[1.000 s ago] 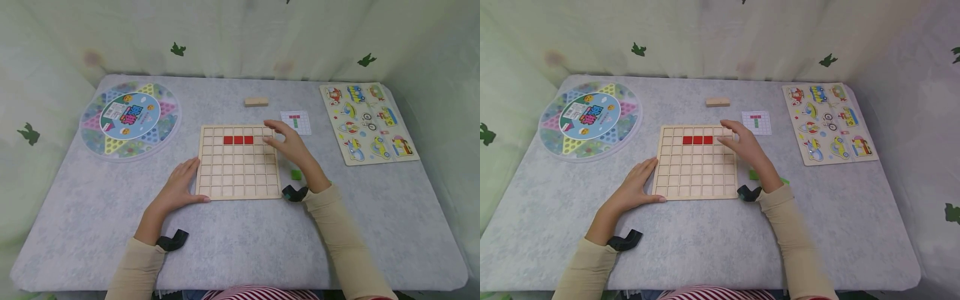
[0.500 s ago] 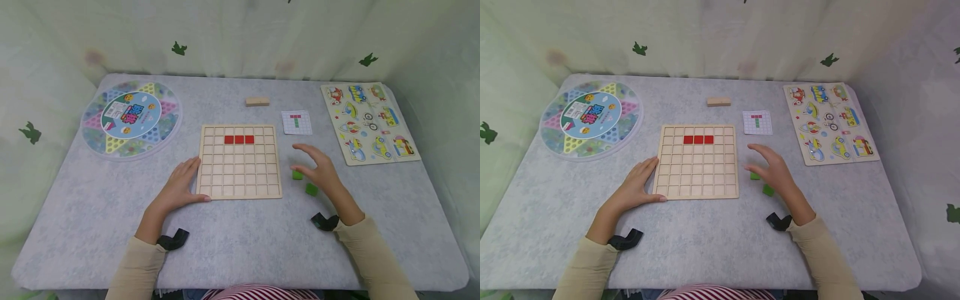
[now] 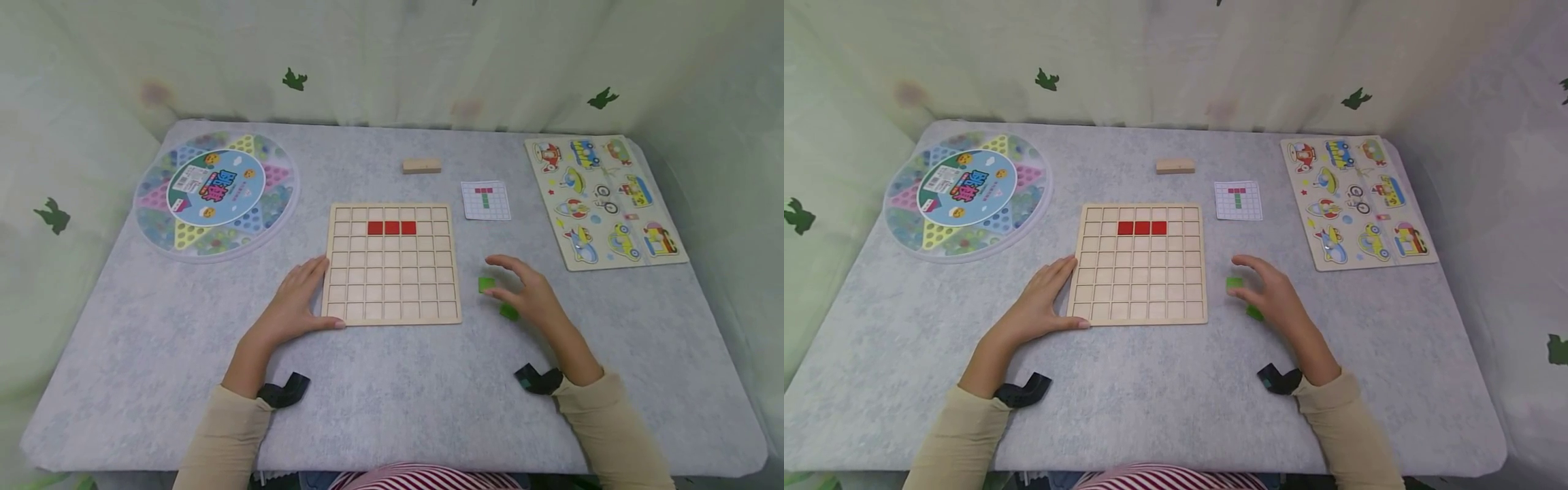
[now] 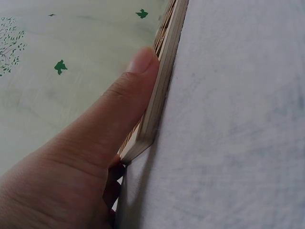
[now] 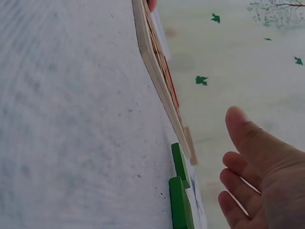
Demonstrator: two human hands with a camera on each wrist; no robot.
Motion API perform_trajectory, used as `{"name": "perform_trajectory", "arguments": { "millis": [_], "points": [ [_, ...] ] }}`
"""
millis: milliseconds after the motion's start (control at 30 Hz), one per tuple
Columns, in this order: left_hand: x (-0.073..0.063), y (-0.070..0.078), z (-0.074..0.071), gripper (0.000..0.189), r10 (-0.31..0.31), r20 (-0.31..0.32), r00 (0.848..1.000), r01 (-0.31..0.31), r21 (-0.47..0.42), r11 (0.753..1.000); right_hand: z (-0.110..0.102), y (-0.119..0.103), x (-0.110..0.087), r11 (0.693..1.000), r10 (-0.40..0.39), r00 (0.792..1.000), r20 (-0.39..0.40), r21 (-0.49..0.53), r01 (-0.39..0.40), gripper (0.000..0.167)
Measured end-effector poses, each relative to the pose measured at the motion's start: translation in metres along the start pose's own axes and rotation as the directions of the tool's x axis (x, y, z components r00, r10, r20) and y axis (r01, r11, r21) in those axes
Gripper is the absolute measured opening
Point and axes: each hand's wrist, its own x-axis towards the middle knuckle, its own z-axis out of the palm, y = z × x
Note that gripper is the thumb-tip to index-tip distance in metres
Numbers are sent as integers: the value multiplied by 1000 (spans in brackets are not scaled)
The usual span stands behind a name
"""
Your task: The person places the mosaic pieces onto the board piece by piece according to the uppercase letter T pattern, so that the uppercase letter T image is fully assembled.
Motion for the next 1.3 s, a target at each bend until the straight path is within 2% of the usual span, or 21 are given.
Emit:
{"name": "perform_trajectory", "arguments": {
  "millis": [267, 467, 733, 900, 1000, 1100, 1200, 1300],
  "points": [
    [0, -1, 1, 120, 5, -4, 1000, -5, 0, 1000, 3, 9, -3, 999, 46, 997, 61, 15, -47, 55],
    [0, 0, 0, 120, 8, -5, 1000, -8, 3, 1000, 4, 13, -4, 995, 99, 987, 125, -34, -96, 52],
    [0, 1, -1, 119, 4, -6, 1000, -4, 2, 1000, 3, 12, -3, 989, 117, 983, 141, -102, -103, 31],
    [0, 1, -1, 119, 1, -1, 1000, -1, 2, 1000, 3, 7, -3, 986, 129, 984, 125, -119, -114, 30],
    [0, 1, -1, 119, 3, 0, 1000, -3, 4, 1000, 2, -1, -1, 992, 81, 993, 90, -108, -71, 32],
    [0, 0, -1, 119, 5, 0, 1000, -5, 7, 1000, 3, -14, 3, 997, -29, 999, 31, -70, 31, 34],
    [0, 0, -1, 119, 5, -2, 1000, -5, 3, 1000, 6, -30, 11, 988, -152, 988, -30, -20, 151, 35],
    [0, 0, -1, 119, 6, -2, 1000, -6, 0, 1000, 13, -44, 23, 973, -223, 971, -80, 36, 227, 36]
  ]
}}
